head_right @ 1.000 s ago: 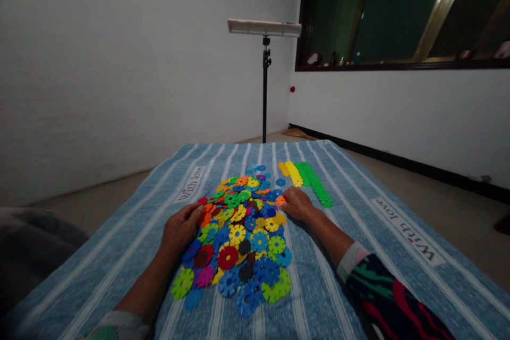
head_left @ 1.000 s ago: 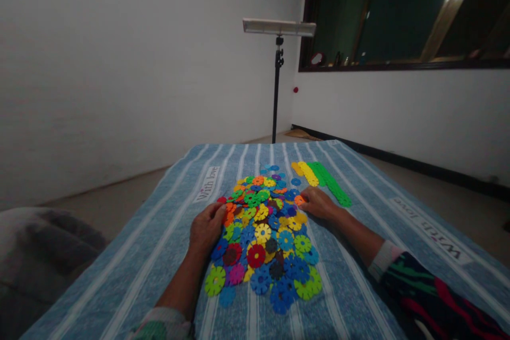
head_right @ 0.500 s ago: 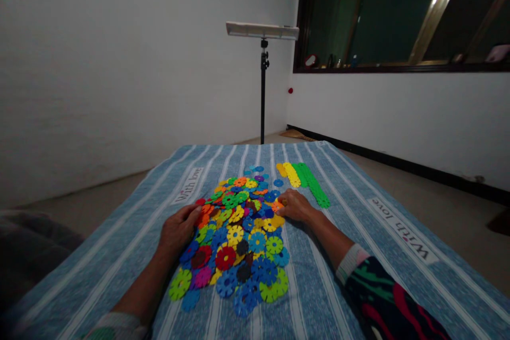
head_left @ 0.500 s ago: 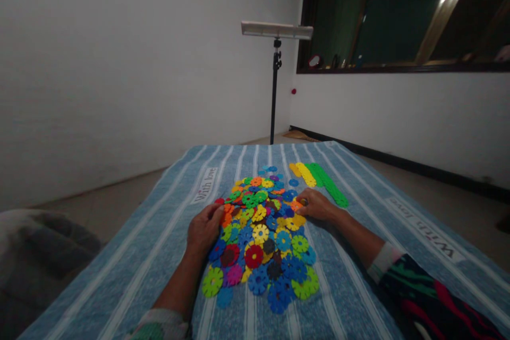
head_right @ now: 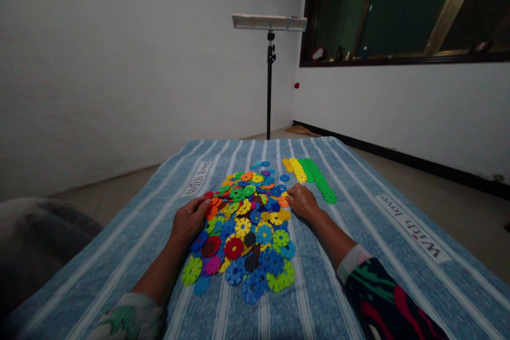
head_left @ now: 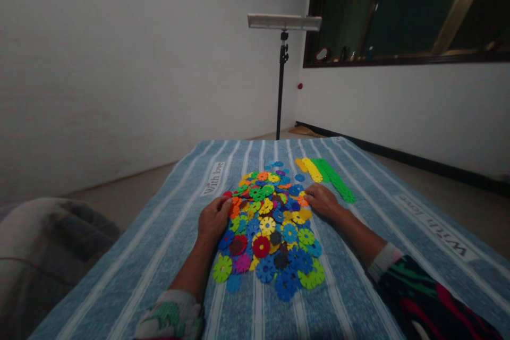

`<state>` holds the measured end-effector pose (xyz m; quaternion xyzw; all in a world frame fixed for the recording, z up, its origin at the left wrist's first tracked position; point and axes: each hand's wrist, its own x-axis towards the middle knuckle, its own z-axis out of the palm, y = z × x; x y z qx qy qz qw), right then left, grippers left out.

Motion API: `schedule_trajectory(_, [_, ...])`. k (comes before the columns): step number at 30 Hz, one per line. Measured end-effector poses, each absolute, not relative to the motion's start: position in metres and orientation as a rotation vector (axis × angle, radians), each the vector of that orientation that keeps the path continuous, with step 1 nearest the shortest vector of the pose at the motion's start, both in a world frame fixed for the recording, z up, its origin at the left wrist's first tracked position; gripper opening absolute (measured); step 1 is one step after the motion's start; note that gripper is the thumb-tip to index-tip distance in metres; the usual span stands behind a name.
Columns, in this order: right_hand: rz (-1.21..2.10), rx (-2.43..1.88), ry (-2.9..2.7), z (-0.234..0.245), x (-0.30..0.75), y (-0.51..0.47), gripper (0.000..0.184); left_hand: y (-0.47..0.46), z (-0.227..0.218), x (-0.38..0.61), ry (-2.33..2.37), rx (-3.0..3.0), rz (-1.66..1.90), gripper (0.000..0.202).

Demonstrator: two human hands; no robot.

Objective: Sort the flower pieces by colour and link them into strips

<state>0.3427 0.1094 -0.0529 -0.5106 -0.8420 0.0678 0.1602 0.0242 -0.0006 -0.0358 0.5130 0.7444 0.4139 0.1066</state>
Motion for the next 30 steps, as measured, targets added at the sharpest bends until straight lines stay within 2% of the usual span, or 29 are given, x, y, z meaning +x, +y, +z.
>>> schedule_trajectory(11, [0.327, -1.265, -2.152, -0.071, 0.341, 0.087, 0.021, -0.003, -0.036, 0.028, 2.153, 1.514, 1.250, 0.042])
schedule_trajectory(18, [0.312, -1.073, -2.196, -0.064, 0.326, 0.066, 0.020, -0.004, -0.038, 0.027, 2.152, 1.555, 1.273, 0.044])
schedule_trajectory(30, [0.276, -1.041, -2.276, -0.070, 0.318, 0.058, 0.022, -0.006, -0.041, 0.028, 2.115, 1.555, 1.294, 0.041])
